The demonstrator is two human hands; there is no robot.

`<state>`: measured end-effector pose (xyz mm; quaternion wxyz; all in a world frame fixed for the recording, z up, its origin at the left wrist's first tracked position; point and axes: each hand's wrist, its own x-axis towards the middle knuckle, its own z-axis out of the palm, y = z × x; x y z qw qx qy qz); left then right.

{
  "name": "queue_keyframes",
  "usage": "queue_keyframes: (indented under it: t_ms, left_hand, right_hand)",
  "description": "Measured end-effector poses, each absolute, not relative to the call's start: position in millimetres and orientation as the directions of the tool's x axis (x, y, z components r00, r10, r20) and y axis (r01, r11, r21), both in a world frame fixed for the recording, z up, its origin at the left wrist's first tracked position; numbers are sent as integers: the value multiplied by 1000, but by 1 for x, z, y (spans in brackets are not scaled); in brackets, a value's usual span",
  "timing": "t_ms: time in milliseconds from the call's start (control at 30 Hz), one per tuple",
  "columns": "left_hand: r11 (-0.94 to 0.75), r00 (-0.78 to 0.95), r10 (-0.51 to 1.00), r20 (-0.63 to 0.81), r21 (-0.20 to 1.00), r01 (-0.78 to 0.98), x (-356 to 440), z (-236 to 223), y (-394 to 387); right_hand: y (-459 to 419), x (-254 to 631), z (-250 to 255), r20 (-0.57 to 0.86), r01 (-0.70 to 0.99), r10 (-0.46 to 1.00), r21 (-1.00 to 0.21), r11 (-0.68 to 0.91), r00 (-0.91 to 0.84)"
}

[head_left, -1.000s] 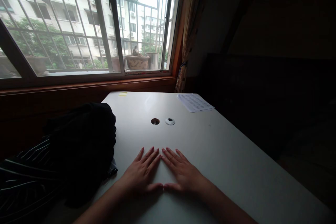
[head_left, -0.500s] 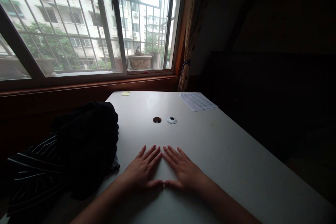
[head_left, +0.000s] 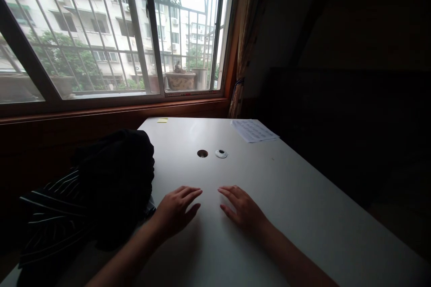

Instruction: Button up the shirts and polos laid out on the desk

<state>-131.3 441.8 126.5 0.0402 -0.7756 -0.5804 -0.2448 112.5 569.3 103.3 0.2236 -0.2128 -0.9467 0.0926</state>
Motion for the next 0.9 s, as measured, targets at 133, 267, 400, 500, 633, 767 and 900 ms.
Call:
queue_keyframes:
  t_ms: [133, 267, 400, 500, 633, 767, 900]
  left_hand:
    - [-274, 73, 736, 673, 197, 941, -147, 176, 423]
    - [1, -72, 671, 738, 97, 995, -198, 217, 396]
    - [319, -214, 773, 597, -75, 945, -265, 226, 373]
    - [420, -350, 850, 393, -108, 901, -298, 224, 366]
    - [458, -423, 846, 324, -35, 888, -304, 231, 368]
    - [464, -437, 786, 437, 50, 884, -287, 239, 379]
    - [237, -290, 779, 556, 167, 957, -261, 233, 399]
  right_hand:
    - [574, 117, 105, 470, 359, 516, -385, 850, -717]
    - [576, 117, 105, 491, 353, 566, -462, 814, -663]
    - [579, 115, 105, 487, 337, 586, -507, 793, -647]
    - [581, 115, 105, 472, 333, 599, -532, 779, -647]
    - [581, 117, 107, 459, 329, 608, -551, 767, -648]
    - [581, 118, 108, 472, 321, 604, -550, 771, -642]
    - [581, 117, 109, 473, 298, 604, -573, 764, -642]
